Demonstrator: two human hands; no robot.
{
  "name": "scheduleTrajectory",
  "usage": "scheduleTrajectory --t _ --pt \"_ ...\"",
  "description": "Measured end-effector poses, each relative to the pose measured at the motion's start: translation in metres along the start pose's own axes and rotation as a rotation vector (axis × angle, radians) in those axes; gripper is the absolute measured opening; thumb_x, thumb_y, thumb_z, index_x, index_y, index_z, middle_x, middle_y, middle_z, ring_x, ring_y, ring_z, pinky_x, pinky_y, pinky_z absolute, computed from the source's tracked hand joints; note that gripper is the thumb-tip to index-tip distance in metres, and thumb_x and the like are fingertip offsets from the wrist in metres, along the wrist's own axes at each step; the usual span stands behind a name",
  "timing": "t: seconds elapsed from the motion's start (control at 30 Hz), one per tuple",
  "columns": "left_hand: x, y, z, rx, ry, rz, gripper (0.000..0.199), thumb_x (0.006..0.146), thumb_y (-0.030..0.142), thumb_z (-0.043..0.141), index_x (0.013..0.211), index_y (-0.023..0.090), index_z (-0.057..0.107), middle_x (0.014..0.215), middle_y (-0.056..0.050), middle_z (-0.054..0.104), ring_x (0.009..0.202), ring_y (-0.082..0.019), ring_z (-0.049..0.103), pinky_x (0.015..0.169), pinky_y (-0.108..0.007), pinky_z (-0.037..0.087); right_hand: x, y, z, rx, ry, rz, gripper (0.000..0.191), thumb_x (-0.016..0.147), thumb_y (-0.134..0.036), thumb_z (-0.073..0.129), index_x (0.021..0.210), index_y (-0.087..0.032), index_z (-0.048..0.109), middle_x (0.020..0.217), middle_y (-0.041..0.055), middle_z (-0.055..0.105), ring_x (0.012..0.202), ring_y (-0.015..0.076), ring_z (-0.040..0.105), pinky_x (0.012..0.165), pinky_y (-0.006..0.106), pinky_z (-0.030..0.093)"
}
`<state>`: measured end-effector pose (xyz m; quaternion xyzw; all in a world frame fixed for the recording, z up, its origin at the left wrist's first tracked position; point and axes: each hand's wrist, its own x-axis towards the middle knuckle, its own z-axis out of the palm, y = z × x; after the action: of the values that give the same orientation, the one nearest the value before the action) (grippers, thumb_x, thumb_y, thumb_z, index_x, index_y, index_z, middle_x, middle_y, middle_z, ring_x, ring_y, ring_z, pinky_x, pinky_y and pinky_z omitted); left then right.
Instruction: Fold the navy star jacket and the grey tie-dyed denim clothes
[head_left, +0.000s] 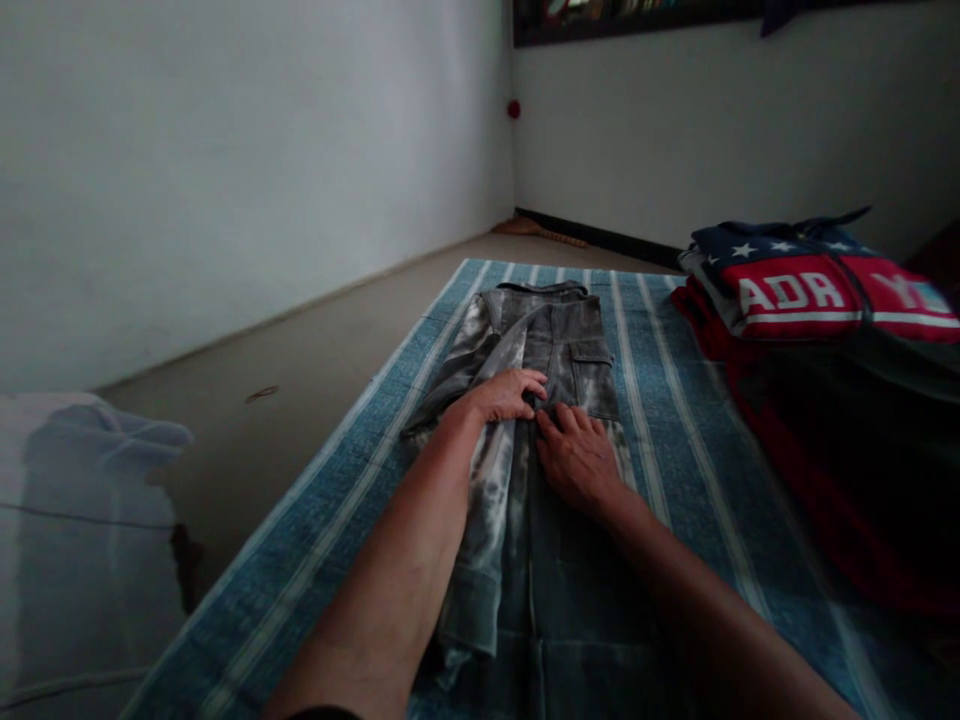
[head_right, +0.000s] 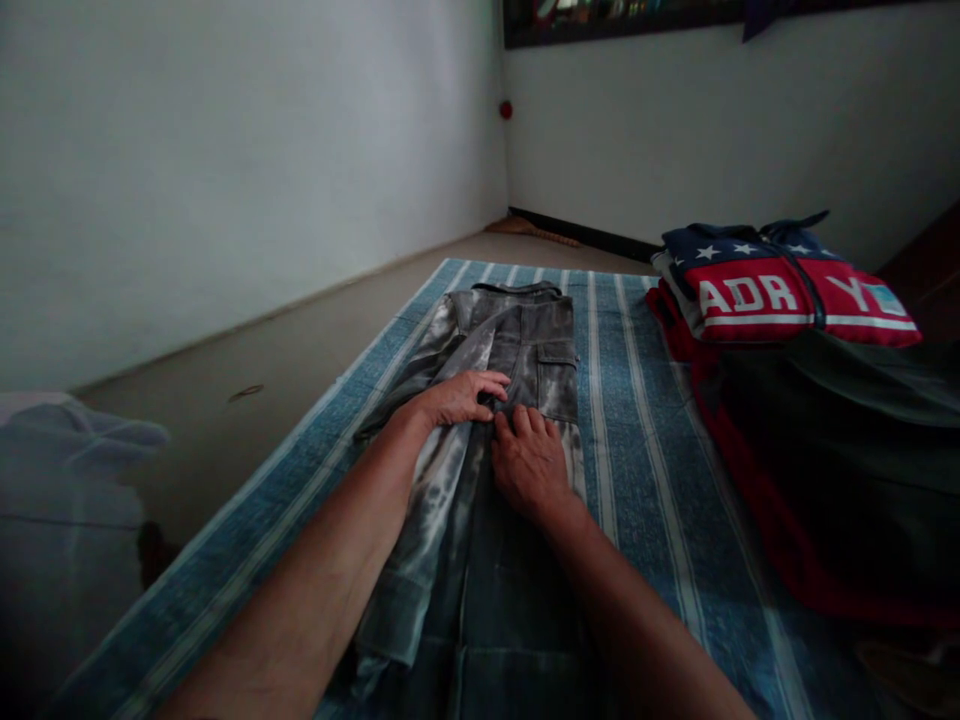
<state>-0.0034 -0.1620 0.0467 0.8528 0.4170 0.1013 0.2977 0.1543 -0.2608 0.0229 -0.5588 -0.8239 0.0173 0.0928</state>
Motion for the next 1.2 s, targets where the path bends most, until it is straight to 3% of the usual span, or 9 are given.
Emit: scheduleTrajectory --t 0.23,0.47,0.63,0.8,1.0,1.2 --pt "0.002 -0.001 0.001 0.0 -0.001 0.01 0.035 0.063 0.0 0.062 0.095 0.009 0.07 0.136 -0.011 0.055 0.127 -0.026 0.048 0.107 -0.032 0.032 0.001 -0.002 0.0 -0.002 0.004 0.009 0.032 0.095 -0.03 0.04 0.121 -0.018 0.054 0.116 0.0111 0.054 0.106 0.0261 0.046 0.086 0.037 0.033" --pt "0.002 -0.009 0.0 0.028 0.013 0.025 0.036 0.06 0.005 0.065 0.093 0.018 0.072 0.133 -0.005 0.059 0.123 -0.023 0.052 0.105 -0.031 0.037 0.001 -0.005 0.001 0.015 0.037 0.012 0.036 0.094 -0.029 0.042 0.126 -0.018 0.051 0.117 0.0116 0.055 0.105 0.0261 0.047 0.086 0.038 0.034" --pt "0.0 -0.011 -0.001 0.038 0.019 0.029 0.035 0.061 0.008 0.066 0.094 0.019 0.073 0.133 -0.006 0.058 0.123 -0.024 0.052 0.104 -0.031 0.038 0.001 -0.007 0.002 0.042 0.06 0.031 0.033 0.094 -0.028 0.043 0.122 -0.016 0.055 0.117 0.0127 0.055 0.107 0.0264 0.047 0.088 0.038 0.034" --pt "0.0 -0.013 -0.001 0.035 0.012 0.02 0.037 0.061 0.007 0.065 0.096 0.018 0.073 0.134 -0.007 0.057 0.124 -0.024 0.052 0.105 -0.032 0.037 0.001 -0.007 0.003 0.061 0.075 0.007 0.046 0.092 -0.025 0.042 0.137 -0.016 0.045 0.116 0.013 0.055 0.106 0.0273 0.047 0.089 0.039 0.033" --pt "-0.001 -0.013 -0.004 0.032 0.009 0.021 0.037 0.06 0.007 0.066 0.095 0.017 0.072 0.134 -0.009 0.057 0.124 -0.024 0.052 0.103 -0.033 0.039 0.002 -0.008 0.001 0.082 0.055 0.004 0.04 0.092 -0.025 0.044 0.131 -0.019 0.051 0.115 0.0117 0.055 0.106 0.0271 0.047 0.087 0.039 0.034" --pt "0.001 -0.012 0.002 0.031 0.098 0.013 0.015 0.073 0.017 0.063 0.084 0.018 0.072 0.124 -0.006 0.064 0.116 -0.021 0.057 0.102 -0.031 0.04 0.004 -0.009 0.002 0.092 0.059 0.01 0.039 0.091 -0.024 0.044 0.129 -0.018 0.051 0.112 0.0111 0.055 0.106 0.027 0.046 0.087 0.04 0.035"
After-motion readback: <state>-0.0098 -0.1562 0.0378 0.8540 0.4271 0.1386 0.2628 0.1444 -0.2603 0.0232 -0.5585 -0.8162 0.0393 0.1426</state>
